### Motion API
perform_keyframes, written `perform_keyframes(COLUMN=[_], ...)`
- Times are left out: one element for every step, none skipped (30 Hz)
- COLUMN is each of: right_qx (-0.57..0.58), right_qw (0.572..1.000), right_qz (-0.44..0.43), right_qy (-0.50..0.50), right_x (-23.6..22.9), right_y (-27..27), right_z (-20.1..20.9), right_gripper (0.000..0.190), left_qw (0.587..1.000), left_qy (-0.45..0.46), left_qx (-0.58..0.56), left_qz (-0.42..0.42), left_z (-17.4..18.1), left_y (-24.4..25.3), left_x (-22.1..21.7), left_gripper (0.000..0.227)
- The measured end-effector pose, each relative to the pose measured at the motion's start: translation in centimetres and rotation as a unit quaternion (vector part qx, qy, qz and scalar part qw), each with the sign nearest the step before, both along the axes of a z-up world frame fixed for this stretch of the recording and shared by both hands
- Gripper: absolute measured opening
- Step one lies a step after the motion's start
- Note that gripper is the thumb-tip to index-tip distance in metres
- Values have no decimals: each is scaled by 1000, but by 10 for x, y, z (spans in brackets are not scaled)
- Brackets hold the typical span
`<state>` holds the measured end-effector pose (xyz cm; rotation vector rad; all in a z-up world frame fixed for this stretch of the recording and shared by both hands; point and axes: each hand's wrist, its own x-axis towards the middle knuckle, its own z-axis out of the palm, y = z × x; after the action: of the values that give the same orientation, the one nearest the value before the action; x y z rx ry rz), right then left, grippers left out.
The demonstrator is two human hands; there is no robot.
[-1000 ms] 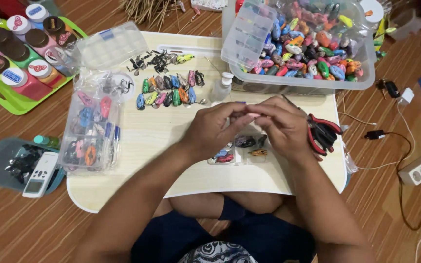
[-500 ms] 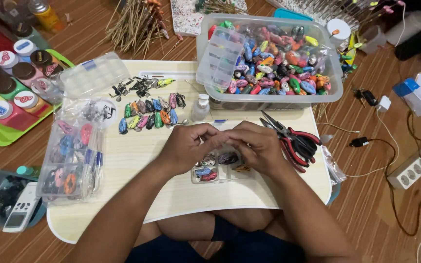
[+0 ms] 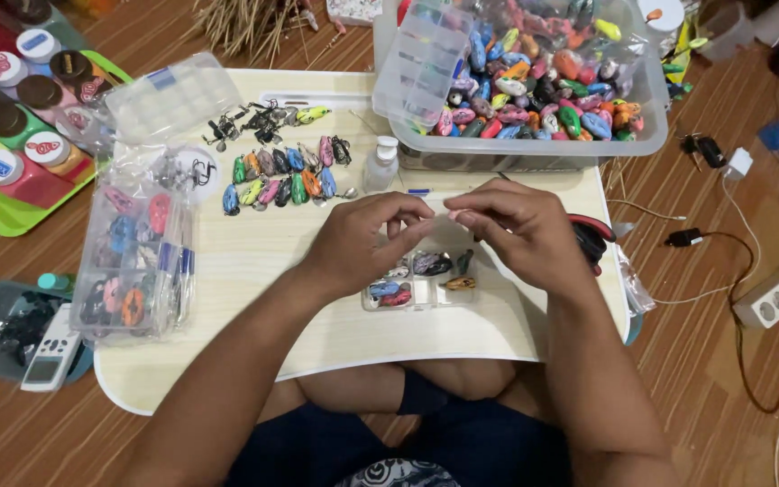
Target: Assembling and organizing fishing lures into a compartmented plastic box
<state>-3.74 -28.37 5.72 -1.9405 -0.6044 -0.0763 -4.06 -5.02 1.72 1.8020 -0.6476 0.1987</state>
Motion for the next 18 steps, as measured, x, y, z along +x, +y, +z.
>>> perform_keyframes(right_qx=[0, -8, -16, -17, -51, -86, -84, -130, -175, -172, -208, -243, -242, -244, -248, -249, -254, -259], right_qw=[1000, 999, 997, 997, 994, 990, 990, 988, 983, 983, 972, 955, 956, 955, 954, 954, 953, 953], right_qz=[0, -35, -71, -71, -78, -85, -85, -58, -30, -30, -46, -60, -60, -65, -69, -68, -68, -69], right_qy=[1, 20, 38, 38, 54, 69, 69, 56, 45, 46, 102, 157, 158, 158, 156, 156, 150, 144], right_x=[-5, -10, -14, -19, -24, -28, -32, -36, -41, -44, -48, -52, -55, -58, -61, -61, -61, -61], right_y=[-5, -9, -14, -18, -22, -26, -22, -19, -15, -17, -18, -18, -19, -19, -19, -17, -13, -11], right_z=[1, 2, 3, 3, 2, 2, 6, 10, 13, 9, 6, 3, 2, 1, 0, 1, 2, 3], right_gripper=[11, 12, 14, 14, 13, 13, 13, 11, 12, 12, 15, 19, 19, 16, 15, 15, 13, 12], left_qw=[1000, 998, 994, 994, 989, 984, 984, 981, 978, 978, 977, 975, 975, 973, 970, 970, 965, 960], left_qy=[1, -49, -99, -99, -126, -154, -154, -165, -173, -171, -178, -184, -184, -193, -203, -203, -218, -234], left_qx=[0, 26, 51, 50, 66, 81, 83, 94, 106, 109, 112, 114, 115, 119, 122, 121, 129, 137], left_qz=[0, 10, 20, 20, 32, 43, 43, 46, 48, 46, 47, 47, 47, 49, 54, 56, 63, 70], left_z=[-2, -4, -6, -9, -12, -15, -16, -16, -17, -17, -17, -17, -19, -20, -22, -24, -25, -27], left_y=[-1, -1, -2, -4, -6, -9, -9, -9, -9, -9, -9, -8, -9, -9, -10, -10, -10, -10], left_x=[0, 1, 1, 2, 3, 4, 4, 5, 4, 5, 4, 4, 5, 5, 6, 6, 7, 8], left_gripper=[14, 13, 12, 12, 12, 13, 13, 13, 14, 14, 14, 13, 13, 14, 14, 14, 15, 15])
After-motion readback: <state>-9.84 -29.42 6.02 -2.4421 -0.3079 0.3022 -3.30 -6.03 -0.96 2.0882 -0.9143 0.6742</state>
